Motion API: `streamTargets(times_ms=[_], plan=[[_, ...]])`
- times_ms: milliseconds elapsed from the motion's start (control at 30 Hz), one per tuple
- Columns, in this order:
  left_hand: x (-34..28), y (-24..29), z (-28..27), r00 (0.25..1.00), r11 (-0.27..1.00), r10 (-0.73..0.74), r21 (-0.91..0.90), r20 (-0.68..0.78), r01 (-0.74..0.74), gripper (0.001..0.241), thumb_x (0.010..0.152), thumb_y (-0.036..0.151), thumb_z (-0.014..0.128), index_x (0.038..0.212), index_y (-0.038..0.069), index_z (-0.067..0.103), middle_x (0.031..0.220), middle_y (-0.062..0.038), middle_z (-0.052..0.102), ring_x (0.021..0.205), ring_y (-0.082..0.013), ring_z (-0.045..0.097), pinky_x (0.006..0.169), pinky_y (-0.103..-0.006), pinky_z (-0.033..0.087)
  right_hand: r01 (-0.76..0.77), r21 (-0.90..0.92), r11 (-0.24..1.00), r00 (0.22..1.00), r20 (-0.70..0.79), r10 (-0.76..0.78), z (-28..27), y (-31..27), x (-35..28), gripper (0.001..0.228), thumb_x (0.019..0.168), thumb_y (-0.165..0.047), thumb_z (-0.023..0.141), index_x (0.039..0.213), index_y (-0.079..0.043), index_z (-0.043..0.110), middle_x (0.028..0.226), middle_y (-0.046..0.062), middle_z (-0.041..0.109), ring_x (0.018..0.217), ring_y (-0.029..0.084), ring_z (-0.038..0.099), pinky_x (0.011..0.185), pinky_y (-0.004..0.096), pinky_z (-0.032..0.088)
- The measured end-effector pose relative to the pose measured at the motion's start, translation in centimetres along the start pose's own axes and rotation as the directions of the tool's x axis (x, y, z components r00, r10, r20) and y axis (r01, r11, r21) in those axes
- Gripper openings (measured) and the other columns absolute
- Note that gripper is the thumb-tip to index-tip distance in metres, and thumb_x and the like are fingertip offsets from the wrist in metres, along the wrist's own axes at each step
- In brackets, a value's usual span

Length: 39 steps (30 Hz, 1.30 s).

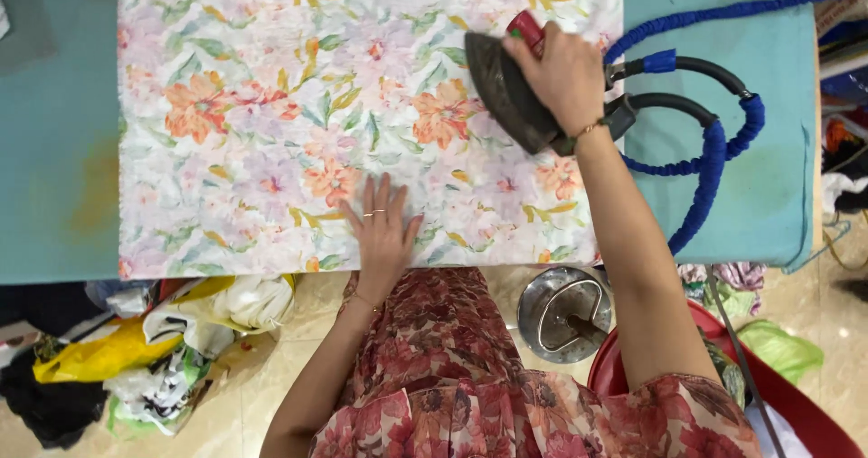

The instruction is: Ironing a piece of floral fabric on a studio table and then folding it.

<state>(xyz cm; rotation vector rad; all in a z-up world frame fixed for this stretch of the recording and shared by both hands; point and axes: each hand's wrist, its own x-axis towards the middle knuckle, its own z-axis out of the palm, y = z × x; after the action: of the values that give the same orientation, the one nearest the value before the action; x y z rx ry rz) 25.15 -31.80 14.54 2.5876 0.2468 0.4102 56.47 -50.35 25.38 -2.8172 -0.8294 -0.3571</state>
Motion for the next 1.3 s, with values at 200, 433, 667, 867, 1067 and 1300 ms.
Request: streamTargets(times_ms=[200,433,667,867,1067,1300], plan=[[0.1,1.6,-0.5,0.998,0.998,0.045,-0.043,0.04,-0.043,0.051,0.102,0.036,0.062,0.143,0.006,0.056,0.165,-0.015,0.035,0.157,-0.0342,0.023,0.123,-0.0722,0.002,0.024,-0.036,0.999,0.983,-0.181,-0.031,2.5,0.8,3.1,0.065,0.105,-0.061,0.069,0.083,0.0,0.068,0.071,0.022,0.068,0.068,0.041,0.069,0.062,0.051,0.055],[0.5,0.2,0.5,1.0,1.0,-0.01,-0.014,0.006,0.011,0.052,0.101,0.037,0.064,0.142,0.005,0.056,0.164,-0.015,0.034,0.157,-0.0352,0.022,0.122,-0.072,0.004,-0.009,-0.034,0.999,1.0,-0.013,0.008,-0.8,-3.7,0.3,0.069,0.105,-0.065,0.065,0.088,0.002,0.068,0.069,0.025,0.067,0.065,0.043,0.069,0.059,0.051,0.055],[1.4,0.9,1.4,1.0,0.999,0.003,-0.032,-0.006,-0.003,0.051,0.1,0.035,0.066,0.141,0.006,0.057,0.164,-0.014,0.035,0.157,-0.0341,0.023,0.123,-0.0719,0.004,0.093,0.081,0.992,0.985,0.138,-0.104,-2.1,-5.1,-0.9,0.065,0.102,-0.062,0.064,0.088,0.002,0.067,0.068,0.024,0.068,0.065,0.042,0.07,0.061,0.05,0.056],[2.4,1.5,1.4,1.0,1.0,0.014,-0.013,-0.014,-0.014,0.053,0.099,0.034,0.067,0.142,0.005,0.055,0.163,-0.016,0.034,0.156,-0.0352,0.023,0.122,-0.0721,0.004,0.032,0.04,0.999,0.998,0.056,-0.034,1.0,-1.2,3.0,0.068,0.105,-0.063,0.064,0.088,0.003,0.067,0.071,0.025,0.068,0.067,0.042,0.07,0.061,0.051,0.056],[4.3,3.0,1.6,0.999,0.999,0.038,-0.015,-0.009,-0.038,0.053,0.099,0.035,0.066,0.142,0.005,0.055,0.164,-0.016,0.034,0.157,-0.0344,0.021,0.123,-0.0715,0.005,-0.022,-0.042,0.999,0.991,-0.135,0.016,6.2,5.9,8.5,0.068,0.106,-0.062,0.064,0.088,0.004,0.068,0.077,0.025,0.069,0.07,0.044,0.07,0.063,0.052,0.055],[4.0,4.1,0.4,0.999,0.999,0.044,0.0,-0.031,-0.044,0.051,0.1,0.035,0.066,0.139,0.004,0.058,0.16,-0.017,0.039,0.155,-0.0352,0.027,0.123,-0.0722,0.01,-0.16,-0.13,0.979,0.919,-0.381,0.099,9.6,13.5,12.2,0.07,0.103,-0.064,0.068,0.077,0.001,0.069,0.076,0.025,0.07,0.071,0.046,0.07,0.067,0.056,0.056]])
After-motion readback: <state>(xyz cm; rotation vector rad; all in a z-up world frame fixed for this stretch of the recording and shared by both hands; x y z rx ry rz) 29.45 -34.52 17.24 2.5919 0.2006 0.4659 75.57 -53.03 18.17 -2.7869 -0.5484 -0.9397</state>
